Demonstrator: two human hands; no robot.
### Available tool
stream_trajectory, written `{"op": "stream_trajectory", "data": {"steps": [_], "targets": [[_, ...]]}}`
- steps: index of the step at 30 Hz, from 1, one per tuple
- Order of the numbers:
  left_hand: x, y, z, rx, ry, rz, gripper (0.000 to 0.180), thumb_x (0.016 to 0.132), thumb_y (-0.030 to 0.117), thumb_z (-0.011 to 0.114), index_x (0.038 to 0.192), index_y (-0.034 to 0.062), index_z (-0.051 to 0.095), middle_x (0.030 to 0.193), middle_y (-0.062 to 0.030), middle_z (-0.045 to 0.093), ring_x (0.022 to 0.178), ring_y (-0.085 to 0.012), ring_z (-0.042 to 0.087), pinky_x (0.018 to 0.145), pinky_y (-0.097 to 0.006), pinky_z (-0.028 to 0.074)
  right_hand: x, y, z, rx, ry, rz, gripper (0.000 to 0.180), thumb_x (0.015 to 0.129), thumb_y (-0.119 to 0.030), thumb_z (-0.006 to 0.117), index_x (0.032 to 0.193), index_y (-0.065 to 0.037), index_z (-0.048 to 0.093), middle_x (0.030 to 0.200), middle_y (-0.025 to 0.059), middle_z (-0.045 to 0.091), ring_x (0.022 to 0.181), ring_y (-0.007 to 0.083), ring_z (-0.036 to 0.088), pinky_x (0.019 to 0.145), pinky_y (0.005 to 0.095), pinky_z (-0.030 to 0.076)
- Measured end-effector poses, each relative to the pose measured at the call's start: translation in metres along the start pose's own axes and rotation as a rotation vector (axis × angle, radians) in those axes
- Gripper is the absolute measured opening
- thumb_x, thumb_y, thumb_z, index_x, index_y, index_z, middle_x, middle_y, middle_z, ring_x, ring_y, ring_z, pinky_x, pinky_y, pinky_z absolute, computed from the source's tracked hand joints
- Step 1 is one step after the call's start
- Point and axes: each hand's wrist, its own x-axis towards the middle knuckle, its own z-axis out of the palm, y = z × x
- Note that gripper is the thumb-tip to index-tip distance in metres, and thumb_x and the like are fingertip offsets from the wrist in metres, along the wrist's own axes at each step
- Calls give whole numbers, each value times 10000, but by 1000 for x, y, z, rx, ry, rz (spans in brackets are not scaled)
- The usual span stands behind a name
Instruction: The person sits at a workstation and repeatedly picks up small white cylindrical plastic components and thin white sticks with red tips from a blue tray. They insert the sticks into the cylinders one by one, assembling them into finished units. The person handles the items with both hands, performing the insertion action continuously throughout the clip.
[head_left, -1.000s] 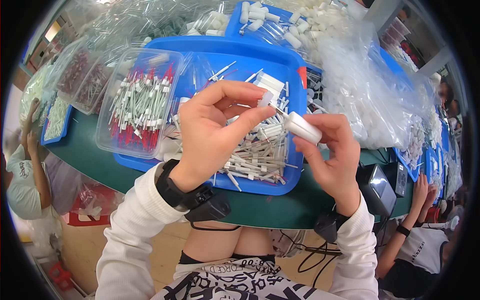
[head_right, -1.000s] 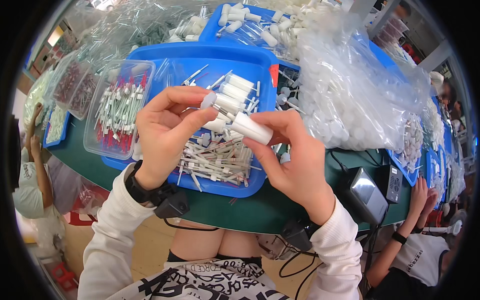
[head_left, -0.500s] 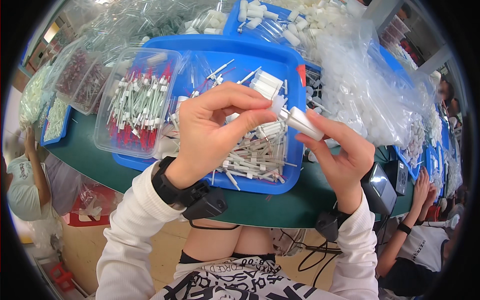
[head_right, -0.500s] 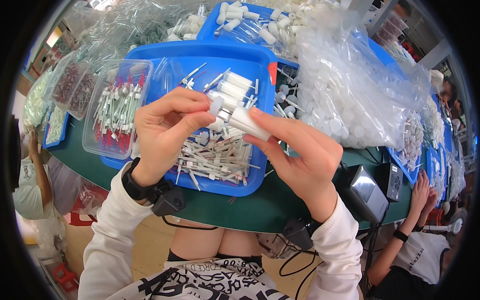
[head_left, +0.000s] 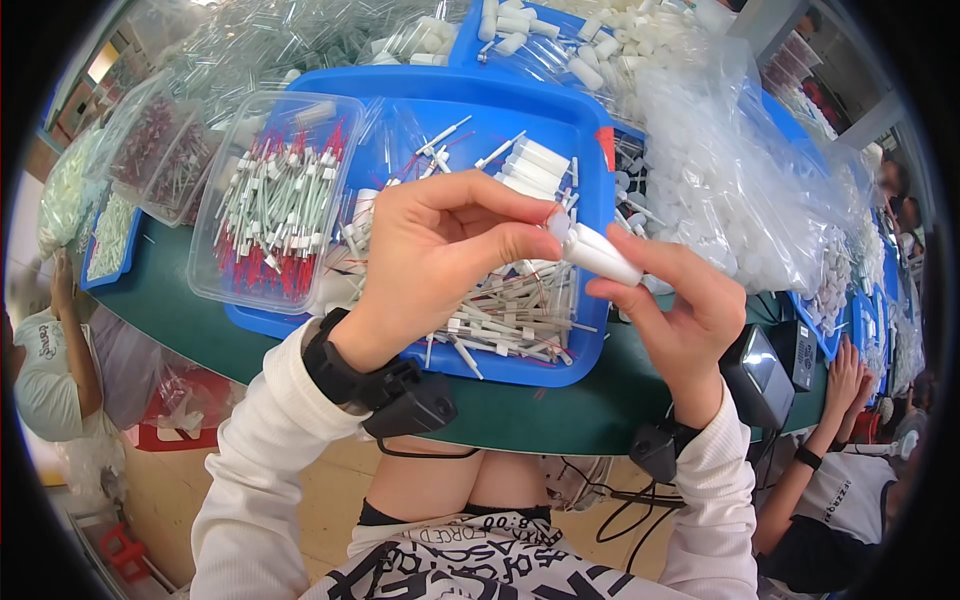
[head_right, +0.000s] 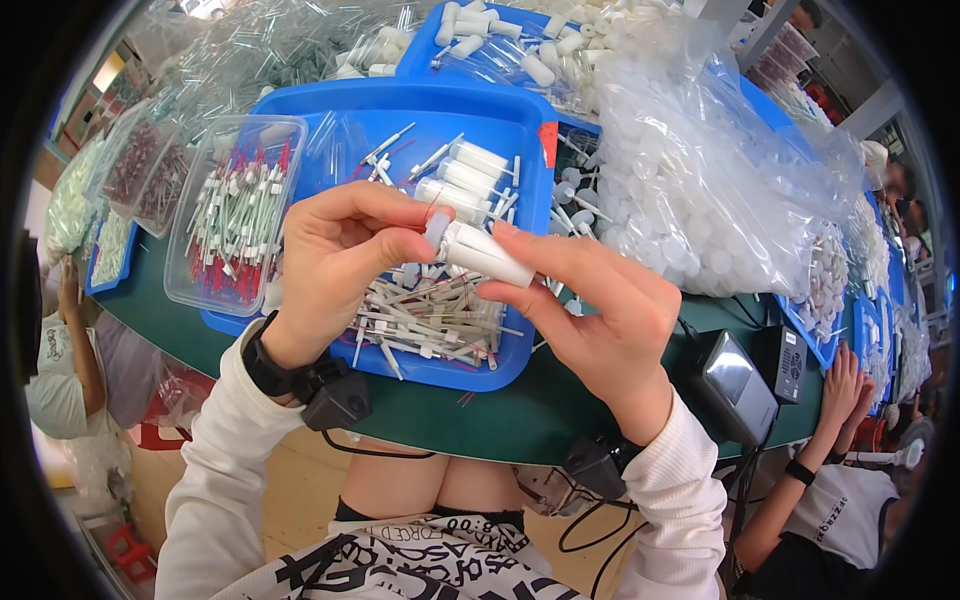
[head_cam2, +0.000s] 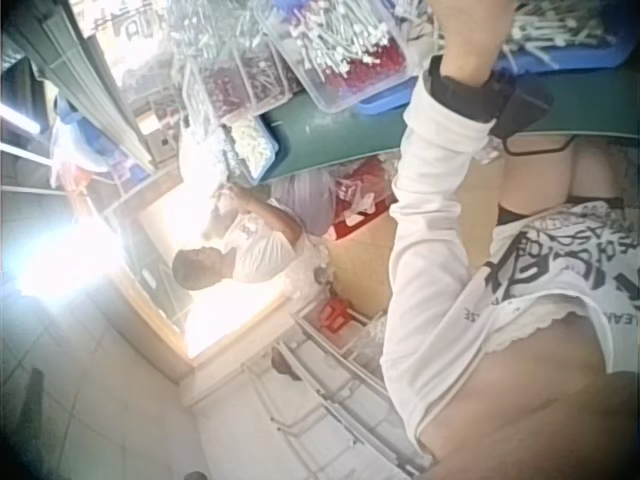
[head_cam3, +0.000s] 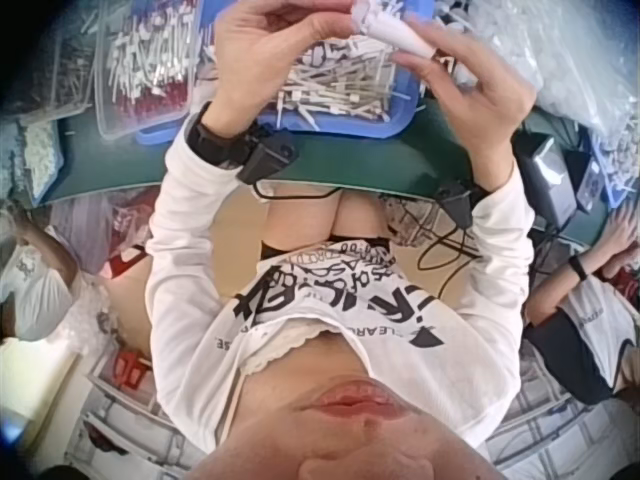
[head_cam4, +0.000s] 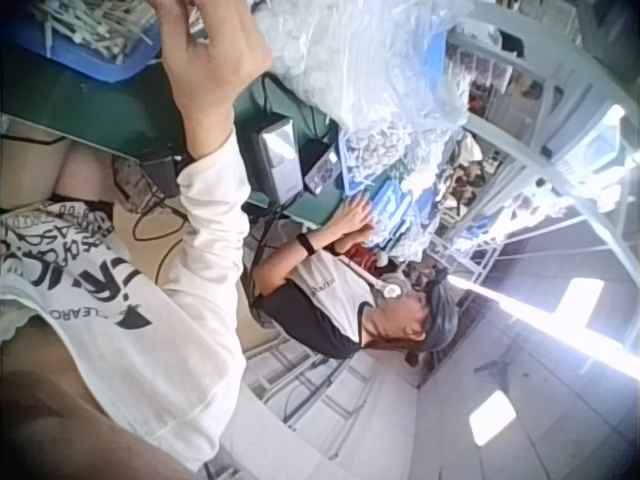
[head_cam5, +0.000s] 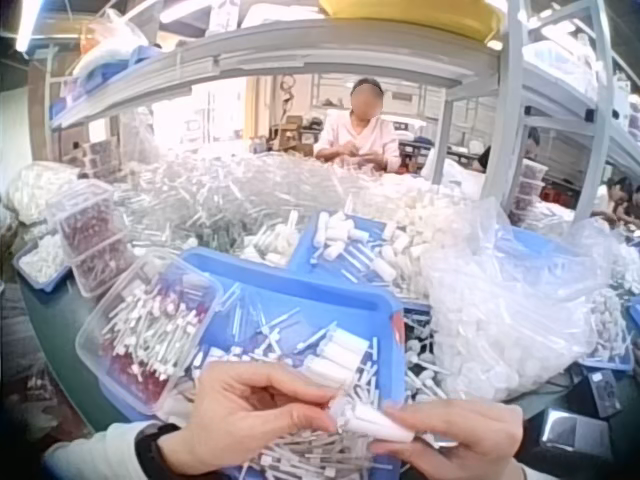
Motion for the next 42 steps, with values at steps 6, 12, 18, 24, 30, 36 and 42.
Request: {"op": "stream_trajectory", "data": {"steps": [6,12,18,24,30,36,42], "targets": [[0,-2,0,-20,-33,-17,234,735,-69,647,961,-52,587,953,-138,629,855,-166,608,763,-275,494,-2,-1,2,27,-22,32,314,625,-70,776,916,-14,675,799,100,669,610,145,622,537,222,481],[2,-1,4,-60,-141,-97,317,766,-50,609,1068,-35,515,1022,-144,594,905,-162,583,755,-279,486,-1,4,6,168,-32,166,366,649,-80,757,989,-31,633,744,62,636,588,139,583,547,223,455],[6,-1,-1,-109,43,-74,210,785,-23,607,978,-20,526,1027,-161,595,823,-143,579,695,-272,486,-1,-4,9,-203,-358,300,367,642,-295,737,880,-79,560,601,31,508,595,180,484,541,310,396],[4,2,3,-71,-1,-77,163,799,-9,593,946,-15,522,1026,-173,605,742,-116,573,672,-239,474,-8,-14,21,-247,-368,134,358,664,-230,694,947,-51,567,684,57,561,664,235,517,591,336,417],[3,-2,0,-74,12,-76,169,817,16,583,972,-9,519,1028,-174,602,779,-129,577,689,-254,473,0,-11,8,108,-207,495,324,709,-105,675,1006,-48,560,791,35,622,680,157,533,619,275,423],[4,0,-2,-149,-21,-124,166,829,31,583,980,4,519,1045,-172,589,858,-151,574,720,-271,471,2,5,-5,235,-106,248,361,698,-24,692,1051,-58,628,856,53,640,705,112,555,646,226,437],[2,-2,-3,-148,-38,-125,136,836,32,578,955,11,515,1036,-167,590,846,-150,567,713,-274,467,4,-1,0,252,-64,241,367,674,16,695,1030,-63,656,851,71,635,705,127,577,646,234,457]]}}
